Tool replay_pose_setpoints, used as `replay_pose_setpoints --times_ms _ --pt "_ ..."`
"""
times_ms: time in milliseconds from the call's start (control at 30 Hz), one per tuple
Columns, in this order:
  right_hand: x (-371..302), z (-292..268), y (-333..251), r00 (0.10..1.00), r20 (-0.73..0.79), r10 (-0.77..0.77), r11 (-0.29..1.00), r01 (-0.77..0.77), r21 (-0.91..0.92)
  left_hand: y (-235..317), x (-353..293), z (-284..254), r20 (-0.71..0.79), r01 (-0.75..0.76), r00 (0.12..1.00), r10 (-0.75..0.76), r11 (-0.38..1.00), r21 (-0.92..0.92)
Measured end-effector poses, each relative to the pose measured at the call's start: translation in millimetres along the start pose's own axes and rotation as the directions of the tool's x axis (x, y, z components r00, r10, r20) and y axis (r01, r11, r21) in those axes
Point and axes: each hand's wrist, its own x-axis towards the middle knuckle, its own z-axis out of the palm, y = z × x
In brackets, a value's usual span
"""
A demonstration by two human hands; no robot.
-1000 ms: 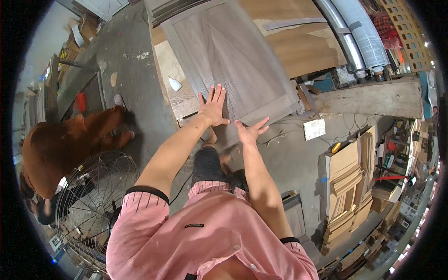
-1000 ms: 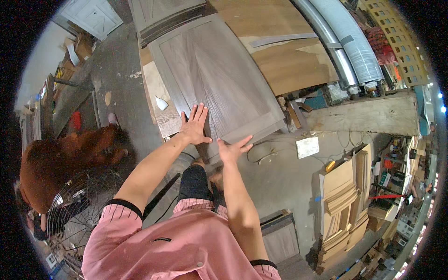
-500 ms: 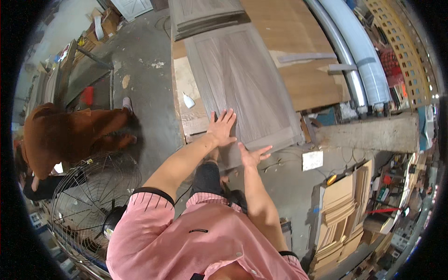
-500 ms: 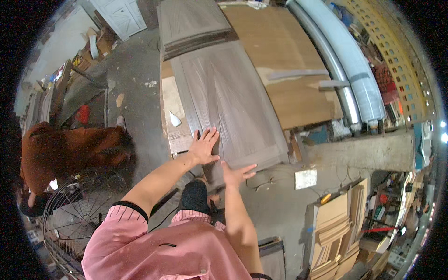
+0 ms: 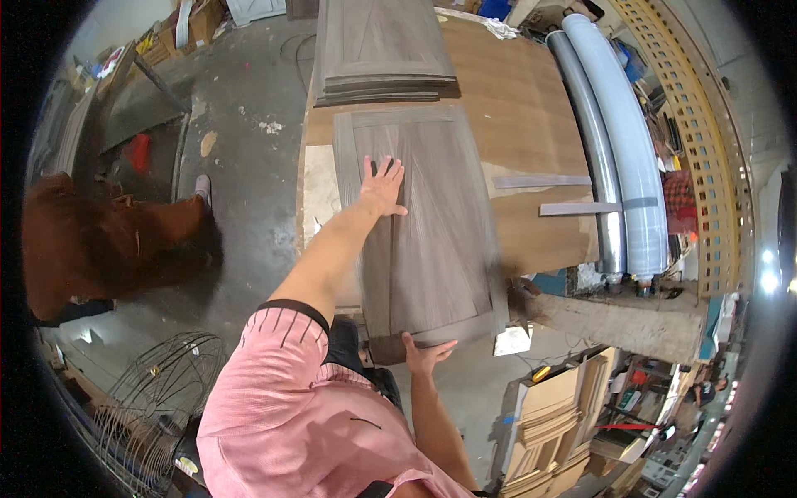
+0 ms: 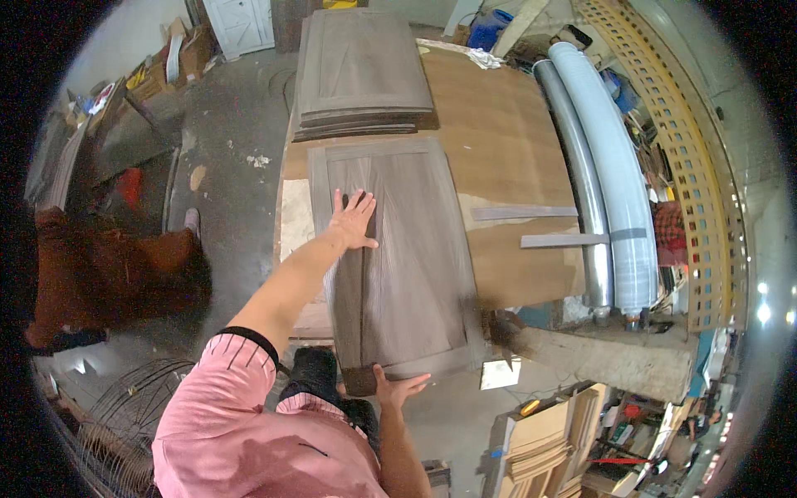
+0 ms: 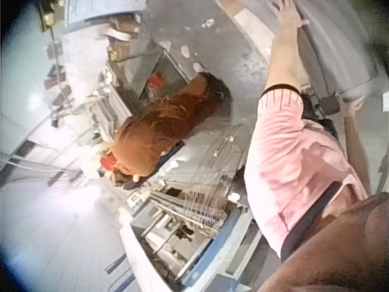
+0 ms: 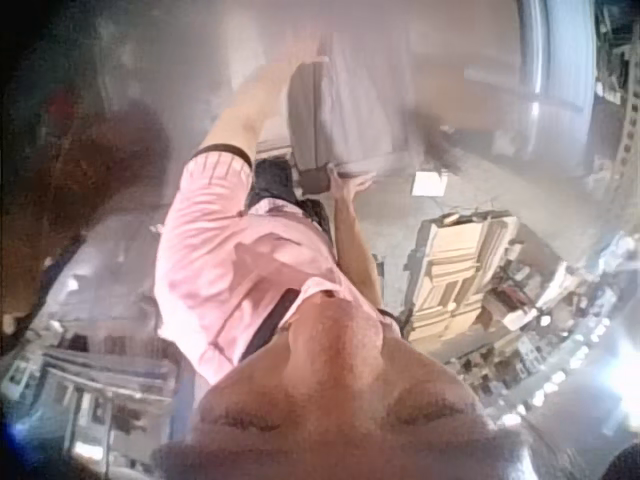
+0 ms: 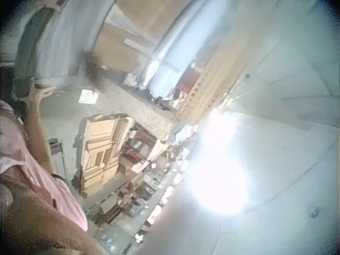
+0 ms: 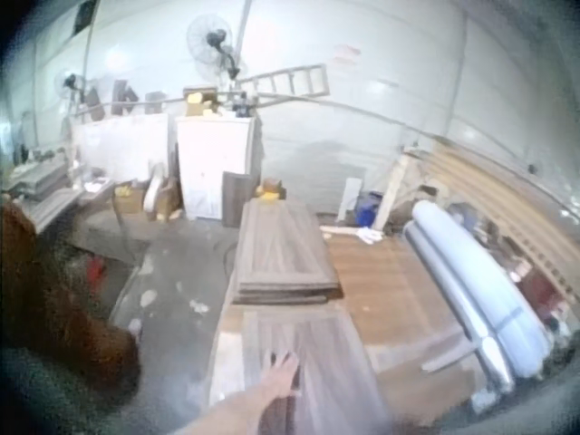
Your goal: The person assembles and stacks decorative wood panels by applying adhesive and securing wood trim pieces before placing them on a pallet.
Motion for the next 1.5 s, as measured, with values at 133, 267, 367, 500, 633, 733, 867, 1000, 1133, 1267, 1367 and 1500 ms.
replay_pose_setpoints --times_ms 133,267,367,500,633,733,867,1000,1133,1267,1367,1500 --pt "-1 -4 -17 0.989 0.021 0.147 0.980 -0.143 -0.135 -7 14 -10 0.080 -0.002 0.997 -0.002 0.999 0.050" --pt "4 -5 -20 0.982 0.007 0.186 0.965 -0.182 -0.189 1 20 -26 0.169 -0.034 0.986 0.008 0.988 0.150" --pt "7 -6 -14 0.985 0.000 0.173 0.964 -0.169 -0.205 -2 22 -26 0.154 -0.036 0.988 0.019 0.993 0.111" --pt "12 2 -6 0.993 -0.044 0.107 0.971 -0.114 -0.212 2 21 -27 0.152 -0.035 0.988 0.015 0.991 0.127" --pt "-4 -5 -33 0.982 0.003 0.186 0.968 -0.183 -0.172 -7 5 -15 0.071 0.016 0.997 -0.019 0.999 0.036" --pt "5 -20 -2 0.998 -0.070 -0.006 0.977 -0.009 -0.214 7 -39 23 -0.081 0.062 0.993 -0.089 0.955 -0.289" --pt "63 -68 4 0.867 -0.251 -0.430 0.891 0.363 -0.274 59 -155 103 -0.241 0.034 0.955 -0.174 0.868 -0.495" --pt "143 -113 -43 0.877 -0.204 -0.435 0.830 0.303 -0.468 115 -267 132 -0.130 0.081 0.960 -0.246 0.694 -0.715" --pt "168 -121 -84 0.938 -0.087 -0.336 0.776 0.223 -0.590 167 -307 160 -0.058 0.110 0.880 -0.471 0.320 -0.941" --pt "191 -136 -64 0.906 0.005 -0.424 0.754 0.356 -0.551 192 -281 151 0.115 0.230 0.747 -0.655 0.092 -0.969" --pt "194 -134 -63 0.860 0.102 -0.501 0.681 0.464 -0.566 189 -279 165 0.270 0.419 0.578 -0.770 -0.003 -0.908" --pt "254 -163 -56 0.794 0.355 -0.494 0.794 0.578 -0.187 173 -305 106 0.323 0.435 0.628 -0.708 -0.024 -0.900"
